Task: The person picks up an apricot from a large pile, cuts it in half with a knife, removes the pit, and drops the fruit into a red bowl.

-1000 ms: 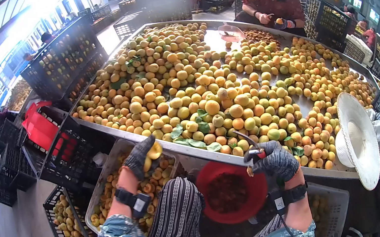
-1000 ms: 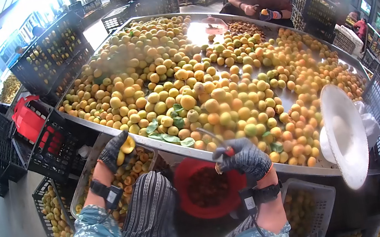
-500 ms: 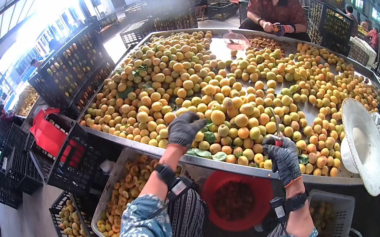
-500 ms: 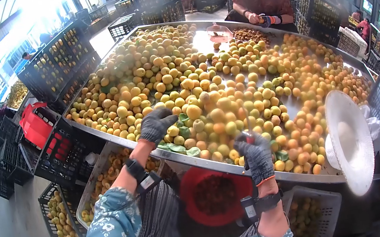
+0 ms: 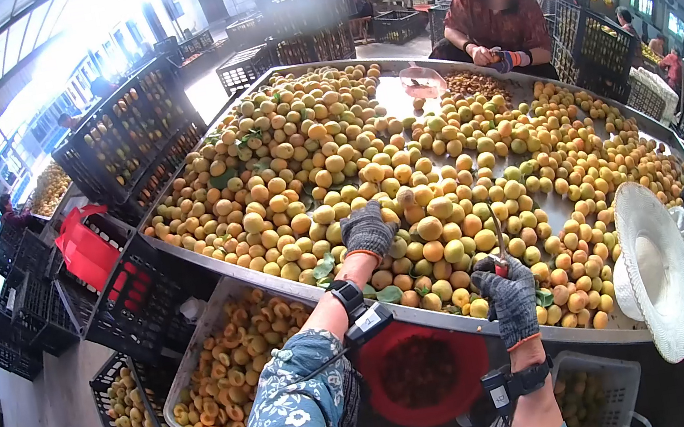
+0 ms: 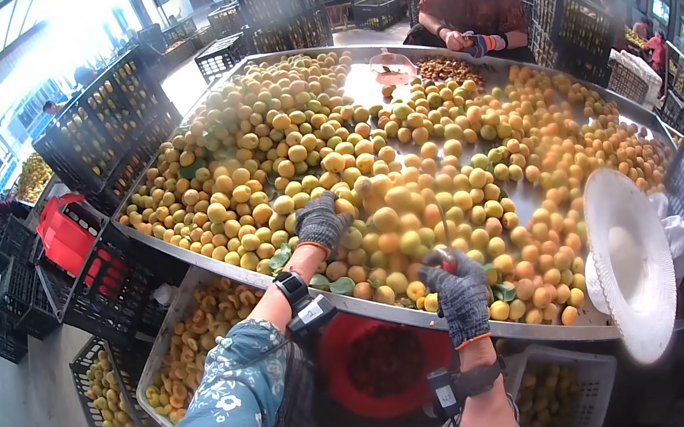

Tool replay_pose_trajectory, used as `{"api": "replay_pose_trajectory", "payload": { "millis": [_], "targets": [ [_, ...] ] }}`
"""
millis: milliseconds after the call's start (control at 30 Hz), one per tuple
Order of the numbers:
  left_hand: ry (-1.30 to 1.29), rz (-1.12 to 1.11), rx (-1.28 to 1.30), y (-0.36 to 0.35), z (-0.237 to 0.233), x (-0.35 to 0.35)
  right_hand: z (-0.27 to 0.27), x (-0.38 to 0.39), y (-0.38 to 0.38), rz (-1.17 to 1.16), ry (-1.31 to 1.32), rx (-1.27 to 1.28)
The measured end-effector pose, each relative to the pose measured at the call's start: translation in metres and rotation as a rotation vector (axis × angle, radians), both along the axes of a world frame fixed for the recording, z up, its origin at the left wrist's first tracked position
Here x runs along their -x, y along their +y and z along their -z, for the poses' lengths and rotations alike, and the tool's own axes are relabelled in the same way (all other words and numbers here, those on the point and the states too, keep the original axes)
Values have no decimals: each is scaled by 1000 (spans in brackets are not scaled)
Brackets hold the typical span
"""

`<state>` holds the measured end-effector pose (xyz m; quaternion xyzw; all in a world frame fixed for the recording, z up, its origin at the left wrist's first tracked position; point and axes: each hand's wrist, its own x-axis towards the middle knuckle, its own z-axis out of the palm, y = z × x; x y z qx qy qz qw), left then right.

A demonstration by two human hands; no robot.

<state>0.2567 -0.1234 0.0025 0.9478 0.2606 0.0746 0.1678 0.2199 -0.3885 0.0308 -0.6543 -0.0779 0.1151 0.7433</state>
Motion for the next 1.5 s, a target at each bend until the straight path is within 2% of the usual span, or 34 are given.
{"api": "replay_pose_trajectory", "payload": {
  "millis": [100,167,200,233,300,333,367,433,500,567,600,633,700,767,833,900,967,1000,1033,1167,1233,1267,1300,1433,1500],
  "targets": [
    [-128,-13,10,-3,13,6,1,0,-3,-2,-2,-20],
    [-449,76,310,11,41,2,-1,0,-3,-4,-9,-33],
    [-672,190,630,11,46,0,-4,2,-2,2,-12,16],
    [-670,194,629,6,36,6,-5,3,-1,8,-12,64],
    [-761,268,1322,-9,-1,30,-2,3,3,-43,0,54],
    [-802,378,1352,-13,-10,37,-1,2,5,-95,12,46],
    [-804,382,1354,-19,-19,45,-2,3,7,-92,8,48],
    [-813,555,1506,-37,-52,70,-4,7,16,-109,48,40],
    [-809,626,1462,-42,-59,81,-6,10,21,-105,40,-14],
    [-769,638,1842,-41,-55,86,-6,16,24,-96,31,-125],
    [-834,609,1520,-44,-51,84,-8,20,25,-110,26,-154],
    [-832,603,1522,-40,-49,84,-10,23,26,-111,31,-152],
    [-711,508,-62,-35,-53,85,-12,28,29,-153,-17,-150],
    [-776,435,236,-40,-59,86,-9,29,36,-141,-8,-175],
    [-783,377,197,-44,-63,92,-8,30,41,-145,-47,-160],
    [-799,426,98,-38,-42,83,-11,35,46,-145,-112,-155],
    [-842,484,286,-41,-39,83,-5,37,51,-137,-186,-123],
    [-797,498,122,-41,-46,86,-4,36,53,-119,-237,-60],
    [-772,486,134,-43,-47,87,-9,37,47,-144,-189,34],
    [-763,548,-48,-40,-34,83,-6,36,46,-131,-212,68],
    [-755,514,110,-50,-46,86,-6,36,45,-120,-223,51],
    [-779,558,93,-50,-46,85,-7,36,45,-120,-244,52],
    [-749,608,358,-51,-42,80,-11,39,45,-101,-281,62],
    [-700,613,255,-55,-36,81,-7,37,47,-100,-259,47],
    [-703,553,1788,-60,-31,78,-6,38,46,-87,-260,33]
  ]
}}
